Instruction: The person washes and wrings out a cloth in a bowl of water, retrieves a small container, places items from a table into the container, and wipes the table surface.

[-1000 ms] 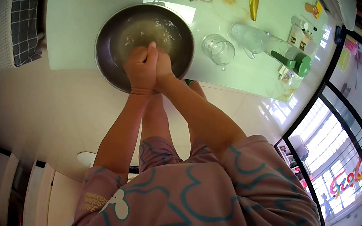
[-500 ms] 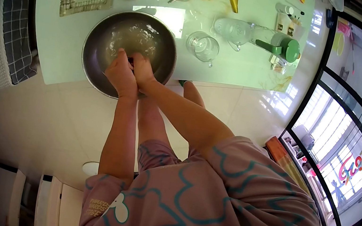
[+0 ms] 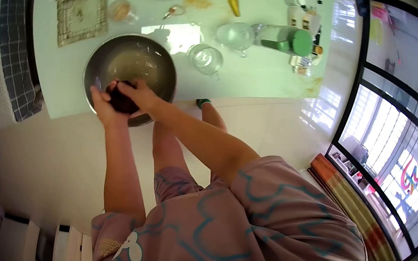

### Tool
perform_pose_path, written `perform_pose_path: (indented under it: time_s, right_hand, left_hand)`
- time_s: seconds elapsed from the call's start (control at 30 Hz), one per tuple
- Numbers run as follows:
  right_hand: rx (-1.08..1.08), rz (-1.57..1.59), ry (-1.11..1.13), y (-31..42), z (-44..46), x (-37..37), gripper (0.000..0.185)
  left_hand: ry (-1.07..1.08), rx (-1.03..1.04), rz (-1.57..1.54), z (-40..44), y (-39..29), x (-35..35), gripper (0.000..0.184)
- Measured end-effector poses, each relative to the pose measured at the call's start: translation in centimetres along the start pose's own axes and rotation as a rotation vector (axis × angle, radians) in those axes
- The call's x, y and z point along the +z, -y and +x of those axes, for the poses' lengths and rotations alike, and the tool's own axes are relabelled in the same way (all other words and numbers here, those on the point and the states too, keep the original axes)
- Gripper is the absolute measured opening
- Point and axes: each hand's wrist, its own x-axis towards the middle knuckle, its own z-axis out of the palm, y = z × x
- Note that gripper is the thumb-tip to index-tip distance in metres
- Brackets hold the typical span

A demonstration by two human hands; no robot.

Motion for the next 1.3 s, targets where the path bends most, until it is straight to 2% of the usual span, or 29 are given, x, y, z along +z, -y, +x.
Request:
perform_pose_path:
  time_s: [0.07,0.1,0.13,0.2,0.23,0.27,0.33,0.37,0.43,0.47,0.53,0.6,0.67,0.73,0.77,0.9,0.93,0.97,1.0,1.03,1.07,1.1,1.13,1.17,1.2,1.23,1.27,1.3]
  right_hand:
    - [0.1,-0.182,-0.031,-0.1,0.2,-0.3,0.085]
    - [0.153,-0.275,0.018,0.7,-0.5,-0.6,0.069]
    - [0.134,-0.277,0.019,0.1,-0.1,-0.8,0.069]
    - [-0.226,-0.413,-0.11,-1.5,0.5,-0.9,0.049]
    - [-0.371,-0.369,-0.13,-1.4,-0.3,-0.6,0.034]
    - [-0.398,-0.372,-0.125,-1.4,-0.9,-0.1,0.034]
    - [-0.392,-0.042,-0.102,-1.0,-2.1,1.0,0.024]
    - [-0.429,-0.049,-0.1,-0.5,-2.8,1.4,0.024]
    - [-0.387,-0.066,-0.077,0.1,-4.6,2.2,0.019]
    - [-0.42,-0.069,-0.079,0.4,-5.7,2.9,0.019]
    - [-0.702,-0.146,-0.08,1.1,-8.4,4.5,0.017]
    - [-0.792,-0.376,-0.029,2.1,-11.1,5.7,0.019]
    - [-0.674,-0.577,0.078,3.7,-16.8,7.3,0.024]
    - [-1.119,-0.962,0.143,4.1,-20.3,7.6,0.03]
    - [-1.307,-1.007,0.055,3.0,-19.6,8.1,0.03]
    - [-1.474,-0.887,-0.15,4.0,-17.8,9.6,0.027]
    - [-1.468,-0.949,-0.223,4.1,-16.8,10.1,0.026]
    - [-1.353,-0.913,-0.181,4.8,-16.9,10.0,0.024]
    - [-1.332,-0.802,-0.173,4.9,-17.5,9.4,0.025]
    - [-1.05,-0.901,-0.072,7.8,-20.8,9.6,0.026]
    - [-1.191,-0.79,-0.187,6.9,-17.9,8.6,0.029]
    - [-1.175,-0.702,-0.117,8.1,-16.6,7.2,0.03]
    - [-1.08,-0.578,-0.177,9.6,-17.5,6.6,0.028]
    - [-0.933,-0.299,-0.099,10.4,-17.5,5.2,0.028]
    - [-0.93,-0.08,0.007,11.9,-21.2,5.4,0.029]
    - [-0.851,0.141,0.12,12.2,-22.8,5.6,0.029]
    - [-0.751,0.357,0.218,12.4,-24.0,5.7,0.03]
    - [-0.583,0.268,0.331,11.8,-25.2,4.7,0.031]
  left_hand:
    - [-0.019,0.108,0.111,-1.1,-1.2,0.6,0.052]
    - [-0.013,0.131,0.115,-0.6,-1.6,-0.2,0.053]
    - [0.003,0.142,0.111,-0.9,-1.8,-0.5,0.053]
    - [0.043,0.118,-0.001,-1.1,-2.6,-1.0,0.053]
    - [0.097,0.084,-0.015,-0.5,-2.8,-2.6,0.052]
    - [0.118,0.1,-0.022,-0.3,-2.8,-3.9,0.052]
    - [0.183,-0.039,0.013,-0.8,-3.5,-5.0,0.045]
    - [0.217,-0.025,0.003,-1.2,-3.7,-4.7,0.045]
    - [0.219,-0.18,0.173,-3.2,-3.8,-3.8,0.037]
    - [0.305,-0.224,0.203,-1.8,-3.4,-5.3,0.035]
    - [0.375,-0.267,0.333,-4.1,-4.0,-3.2,0.034]
    - [0.469,-0.278,0.454,-6.0,-5.0,-1.1,0.033]
    - [0.556,-0.271,0.592,-8.5,-6.2,0.2,0.032]
    - [0.634,-0.238,0.747,-11.1,-7.2,1.3,0.031]
    - [0.673,-0.21,0.824,-12.2,-7.6,1.9,0.031]
    - [0.831,0.039,1.225,-15.9,-9.5,4.7,0.029]
    - [0.861,0.157,1.377,-16.5,-10.2,5.7,0.029]
    - [0.876,0.281,1.54,-17.1,-10.7,6.6,0.029]
    - [0.875,0.389,1.722,-18.0,-11.3,7.1,0.028]
    - [0.855,0.475,1.907,-18.8,-11.9,7.2,0.028]
    - [0.825,0.537,2.065,-19.9,-12.2,7.0,0.028]
    - [0.789,0.602,2.157,-20.8,-12.4,6.6,0.028]
    - [0.765,0.811,2.155,-20.6,-12.5,5.7,0.021]
    - [0.75,1.152,1.904,-22.2,-12.7,5.2,0.019]
    - [0.746,1.308,1.566,-24.5,-13.3,6.0,0.021]
    - [0.742,1.131,1.473,-27.0,-14.1,7.0,0.026]
    - [0.826,0.922,1.283,-27.6,-13.9,7.5,0.031]
    - [0.934,0.378,0.913,-28.2,-13.1,8.5,0.038]
